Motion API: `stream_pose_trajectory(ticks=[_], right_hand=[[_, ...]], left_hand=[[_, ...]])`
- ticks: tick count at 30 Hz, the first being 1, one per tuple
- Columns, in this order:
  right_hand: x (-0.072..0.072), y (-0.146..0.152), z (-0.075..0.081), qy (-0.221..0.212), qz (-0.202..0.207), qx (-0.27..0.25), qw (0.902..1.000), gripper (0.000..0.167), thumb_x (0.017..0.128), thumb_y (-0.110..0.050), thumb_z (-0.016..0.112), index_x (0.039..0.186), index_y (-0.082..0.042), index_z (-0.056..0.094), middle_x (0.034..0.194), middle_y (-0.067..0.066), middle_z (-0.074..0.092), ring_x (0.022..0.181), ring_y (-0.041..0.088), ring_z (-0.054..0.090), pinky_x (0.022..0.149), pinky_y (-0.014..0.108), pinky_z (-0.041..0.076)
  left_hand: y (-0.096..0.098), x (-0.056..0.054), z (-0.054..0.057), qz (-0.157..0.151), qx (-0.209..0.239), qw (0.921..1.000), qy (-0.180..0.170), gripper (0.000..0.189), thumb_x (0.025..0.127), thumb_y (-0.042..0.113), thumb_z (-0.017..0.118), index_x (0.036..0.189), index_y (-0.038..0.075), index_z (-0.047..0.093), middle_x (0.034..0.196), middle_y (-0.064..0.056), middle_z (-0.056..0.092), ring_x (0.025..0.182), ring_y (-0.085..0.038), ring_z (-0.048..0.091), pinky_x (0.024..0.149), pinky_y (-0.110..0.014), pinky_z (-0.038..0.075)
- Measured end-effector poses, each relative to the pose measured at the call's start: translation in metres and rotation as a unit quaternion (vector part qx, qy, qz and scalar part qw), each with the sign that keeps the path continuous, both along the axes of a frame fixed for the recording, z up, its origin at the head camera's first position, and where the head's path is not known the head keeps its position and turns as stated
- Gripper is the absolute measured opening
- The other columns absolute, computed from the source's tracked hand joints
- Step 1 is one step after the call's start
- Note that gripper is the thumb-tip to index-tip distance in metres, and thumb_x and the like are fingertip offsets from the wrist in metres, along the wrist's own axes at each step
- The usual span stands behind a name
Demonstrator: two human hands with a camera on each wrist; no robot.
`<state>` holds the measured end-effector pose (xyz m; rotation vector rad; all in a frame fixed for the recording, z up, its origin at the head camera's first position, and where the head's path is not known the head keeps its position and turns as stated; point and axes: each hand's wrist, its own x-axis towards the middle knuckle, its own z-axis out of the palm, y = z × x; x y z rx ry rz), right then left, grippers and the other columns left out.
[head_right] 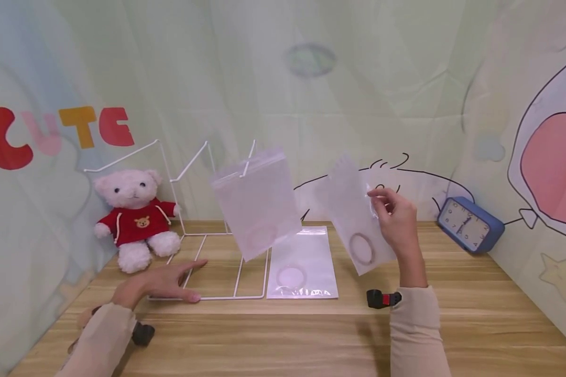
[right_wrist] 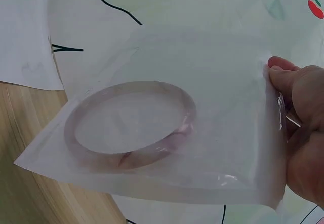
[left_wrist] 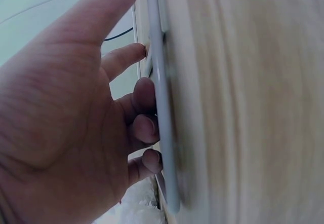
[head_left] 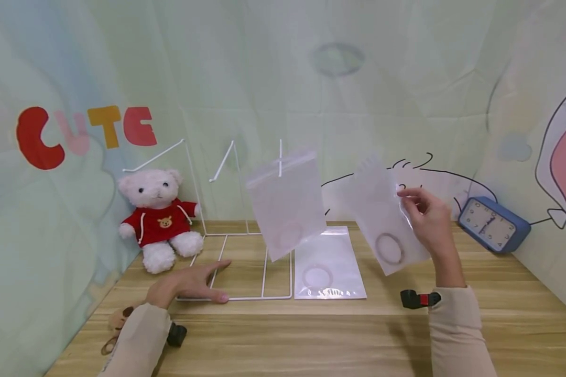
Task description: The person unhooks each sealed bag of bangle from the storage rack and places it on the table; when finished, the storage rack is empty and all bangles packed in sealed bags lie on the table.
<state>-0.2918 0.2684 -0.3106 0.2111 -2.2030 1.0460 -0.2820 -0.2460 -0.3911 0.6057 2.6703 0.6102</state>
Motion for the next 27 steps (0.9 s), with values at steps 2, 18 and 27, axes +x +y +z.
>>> stream_pose_trajectory(ticks=[2,18,27], right_hand=[[0.0,0.001,-0.002,-0.012,-0.001,-0.002,0.9999,0.02,0.104,-0.013,0.055,0.114,-0.004,0.07,0.096,0.015,0.067,0.078,0.019,0.054,0.061,0.013,0.044],[-0.007,0.013,-0.015,-0.126,-0.029,-0.022,0.9914,0.027,0.106,-0.017,0.05,0.123,-0.002,0.064,0.111,0.022,0.063,0.092,0.032,0.06,0.067,0.02,0.049],[-0.013,0.016,-0.026,-0.163,-0.044,-0.009,0.9856,0.028,0.106,-0.016,0.05,0.124,-0.002,0.064,0.107,0.021,0.062,0.091,0.03,0.057,0.068,0.026,0.047]], left_hand=[[0.0,0.0,0.0,0.001,0.001,1.0,-0.001,0.098,0.082,0.055,0.077,0.156,0.01,0.033,0.15,-0.026,0.042,0.136,-0.048,0.04,0.107,-0.064,0.033],[-0.001,-0.002,-0.002,-0.003,0.01,0.9999,0.004,0.097,0.082,0.053,0.077,0.155,0.007,0.034,0.151,-0.025,0.042,0.136,-0.046,0.04,0.108,-0.062,0.033],[-0.001,-0.001,-0.002,-0.005,0.005,0.9999,0.008,0.096,0.082,0.053,0.077,0.155,0.008,0.034,0.149,-0.025,0.044,0.135,-0.046,0.042,0.107,-0.063,0.034]])
